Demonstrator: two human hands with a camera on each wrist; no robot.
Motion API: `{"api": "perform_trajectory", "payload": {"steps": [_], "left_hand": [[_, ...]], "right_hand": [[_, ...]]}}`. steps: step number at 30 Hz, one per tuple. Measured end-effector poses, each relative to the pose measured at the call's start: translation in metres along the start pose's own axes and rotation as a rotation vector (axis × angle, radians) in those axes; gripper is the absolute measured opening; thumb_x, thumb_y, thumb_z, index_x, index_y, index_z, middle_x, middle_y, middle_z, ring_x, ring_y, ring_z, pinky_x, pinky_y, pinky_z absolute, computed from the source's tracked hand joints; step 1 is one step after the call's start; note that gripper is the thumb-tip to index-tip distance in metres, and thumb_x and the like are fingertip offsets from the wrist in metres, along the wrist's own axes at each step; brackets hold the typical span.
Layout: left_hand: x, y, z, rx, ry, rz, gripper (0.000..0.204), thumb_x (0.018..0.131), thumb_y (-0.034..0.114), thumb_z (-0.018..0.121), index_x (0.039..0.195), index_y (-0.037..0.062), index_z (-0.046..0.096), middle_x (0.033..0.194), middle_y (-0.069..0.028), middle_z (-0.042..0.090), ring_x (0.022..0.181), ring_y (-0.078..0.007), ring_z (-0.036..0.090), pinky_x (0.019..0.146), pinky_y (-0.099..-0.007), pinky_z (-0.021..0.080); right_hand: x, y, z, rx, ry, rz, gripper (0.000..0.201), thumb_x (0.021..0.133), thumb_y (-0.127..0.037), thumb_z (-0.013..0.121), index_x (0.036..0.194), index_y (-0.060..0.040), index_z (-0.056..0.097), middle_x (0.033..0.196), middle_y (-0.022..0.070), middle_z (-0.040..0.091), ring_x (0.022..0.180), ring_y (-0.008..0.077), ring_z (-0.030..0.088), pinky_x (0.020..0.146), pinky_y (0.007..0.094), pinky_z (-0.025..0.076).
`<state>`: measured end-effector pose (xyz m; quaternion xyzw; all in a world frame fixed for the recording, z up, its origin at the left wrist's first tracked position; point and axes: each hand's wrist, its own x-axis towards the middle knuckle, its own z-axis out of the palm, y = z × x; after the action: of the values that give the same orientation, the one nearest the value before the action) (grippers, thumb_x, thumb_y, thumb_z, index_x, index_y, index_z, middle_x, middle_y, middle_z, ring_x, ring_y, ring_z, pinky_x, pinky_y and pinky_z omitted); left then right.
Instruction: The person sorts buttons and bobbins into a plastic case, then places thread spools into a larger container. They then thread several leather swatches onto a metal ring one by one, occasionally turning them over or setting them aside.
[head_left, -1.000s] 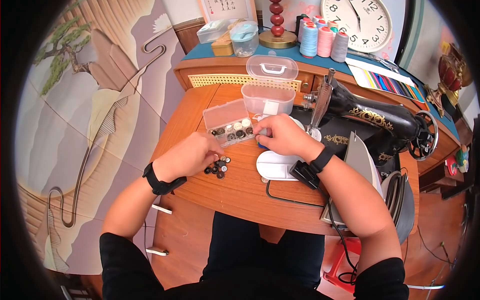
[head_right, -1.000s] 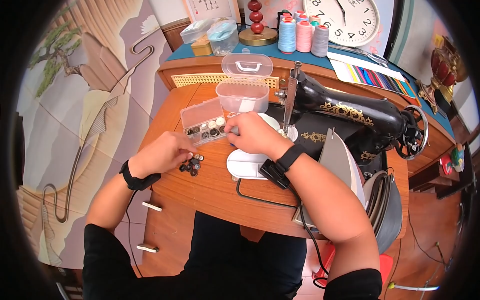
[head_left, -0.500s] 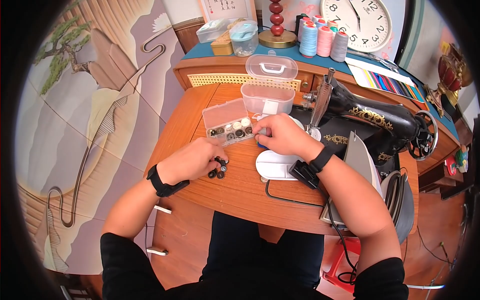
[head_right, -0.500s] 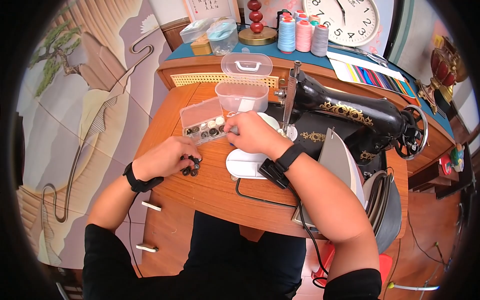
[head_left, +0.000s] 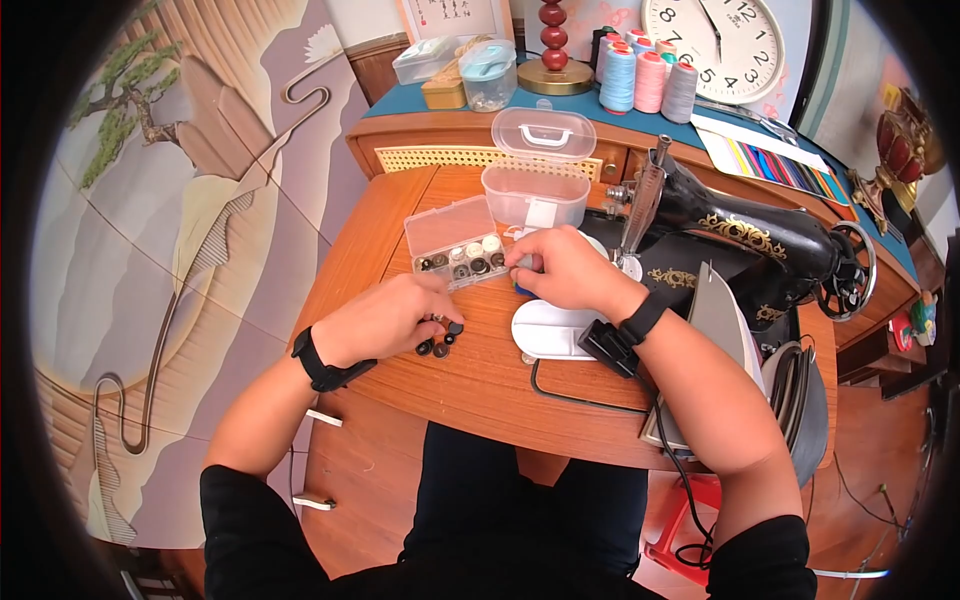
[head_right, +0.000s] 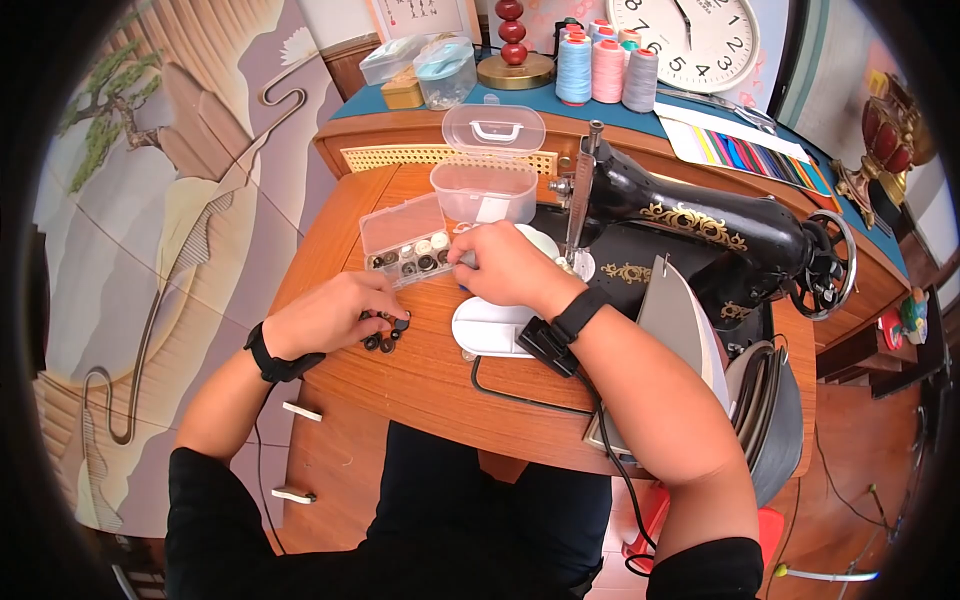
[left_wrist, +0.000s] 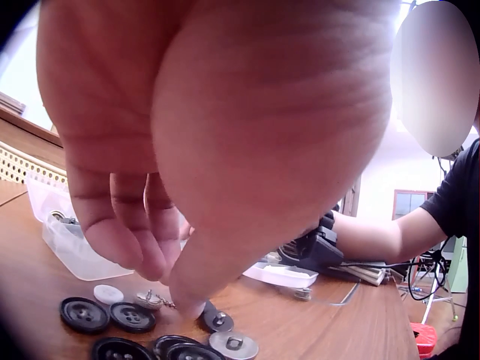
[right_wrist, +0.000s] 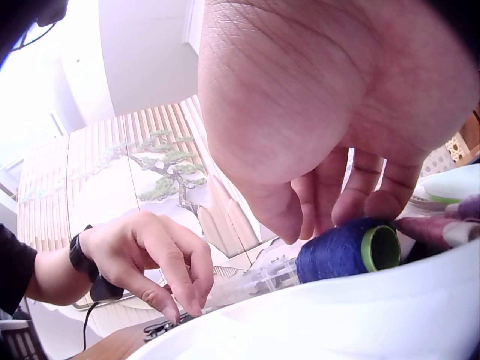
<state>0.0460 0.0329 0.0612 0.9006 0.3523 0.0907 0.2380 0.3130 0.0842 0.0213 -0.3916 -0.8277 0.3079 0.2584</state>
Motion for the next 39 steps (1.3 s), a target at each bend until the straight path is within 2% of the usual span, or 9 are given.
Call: {"api": "perform_trajectory", "payload": {"steps": [6,15,17,21,23,29,33,35,39], "left_hand": [[0.001,-0.005,0.007,0.03,-0.038,0.011,0.023,0.08,-0.005,0.072,0.103,-0.0017,0.073,0.098,-0.0147,0.068,0.09,-0.034,0.067,0.08,-0.041,0.054],[0.007,-0.01,0.004,0.058,0.086,0.069,0.011,0.086,0.003,0.072,0.096,-0.0024,0.07,0.089,-0.016,0.067,0.083,-0.0341,0.066,0.075,-0.0399,0.053],[0.009,-0.01,-0.003,0.07,0.198,-0.016,0.01,0.087,0.003,0.071,0.093,-0.0032,0.069,0.087,-0.0175,0.066,0.079,-0.0345,0.066,0.071,-0.0395,0.053],[0.014,-0.015,-0.012,0.129,0.255,-0.158,0.009,0.085,0.002,0.07,0.092,-0.0036,0.069,0.085,-0.0188,0.066,0.077,-0.0352,0.066,0.069,-0.0397,0.053],[0.016,-0.023,-0.009,0.184,0.258,-0.18,0.009,0.084,0.001,0.068,0.091,-0.0043,0.069,0.084,-0.02,0.066,0.078,-0.0359,0.066,0.069,-0.0402,0.053],[0.018,-0.034,-0.002,0.197,0.244,-0.226,0.01,0.085,0.002,0.065,0.092,-0.0043,0.069,0.085,-0.0225,0.067,0.079,-0.0378,0.067,0.071,-0.0415,0.053],[0.018,-0.039,0.002,0.212,0.274,-0.181,0.01,0.085,0.003,0.064,0.09,-0.0038,0.07,0.085,-0.0224,0.068,0.079,-0.0381,0.067,0.072,-0.0421,0.053],[0.018,-0.037,0.002,0.247,0.165,-0.292,0.01,0.083,0.003,0.065,0.087,-0.0035,0.071,0.083,-0.022,0.068,0.079,-0.0379,0.067,0.072,-0.0422,0.053],[0.018,-0.034,0.0,0.269,0.17,-0.263,0.009,0.082,0.004,0.066,0.085,-0.0031,0.072,0.08,-0.0214,0.068,0.077,-0.0379,0.067,0.07,-0.0419,0.053]], "right_hand": [[-0.001,0.0,0.001,-0.026,0.017,-0.015,0.019,0.081,-0.01,0.069,0.096,0.0002,0.074,0.09,0.0218,0.073,0.083,0.0377,0.07,0.079,0.0412,0.056],[0.0,0.003,0.001,-0.017,0.02,-0.032,0.019,0.081,-0.01,0.069,0.096,0.0002,0.074,0.089,0.0217,0.073,0.083,0.0376,0.07,0.079,0.0414,0.056],[0.0,0.004,0.002,-0.004,0.021,-0.03,0.018,0.081,-0.01,0.069,0.095,0.0001,0.074,0.089,0.0217,0.073,0.083,0.0375,0.07,0.078,0.0415,0.056],[0.001,0.006,0.005,-0.01,0.019,-0.034,0.018,0.081,-0.01,0.069,0.095,-0.0002,0.074,0.088,0.0213,0.073,0.082,0.0374,0.07,0.078,0.0413,0.056],[0.001,0.014,0.009,0.011,0.083,-0.129,0.015,0.083,-0.008,0.072,0.097,-0.0031,0.075,0.076,0.0154,0.07,0.064,0.0225,0.065,0.063,0.0346,0.051],[0.001,0.011,0.007,0.002,0.073,-0.113,0.015,0.083,-0.008,0.072,0.097,-0.0029,0.075,0.077,0.0157,0.071,0.066,0.0249,0.066,0.065,0.0354,0.052],[0.001,0.011,0.007,0.003,0.067,-0.098,0.015,0.083,-0.008,0.071,0.097,-0.0029,0.075,0.079,0.016,0.071,0.067,0.0262,0.067,0.066,0.036,0.053],[0.001,0.011,0.007,-0.004,0.057,-0.089,0.015,0.082,-0.008,0.071,0.097,-0.0028,0.075,0.08,0.0164,0.071,0.068,0.0265,0.068,0.066,0.036,0.053],[0.001,0.01,0.007,0.004,0.052,-0.08,0.016,0.082,-0.008,0.071,0.097,-0.0028,0.075,0.08,0.0165,0.072,0.068,0.0267,0.068,0.067,0.036,0.053]]}}
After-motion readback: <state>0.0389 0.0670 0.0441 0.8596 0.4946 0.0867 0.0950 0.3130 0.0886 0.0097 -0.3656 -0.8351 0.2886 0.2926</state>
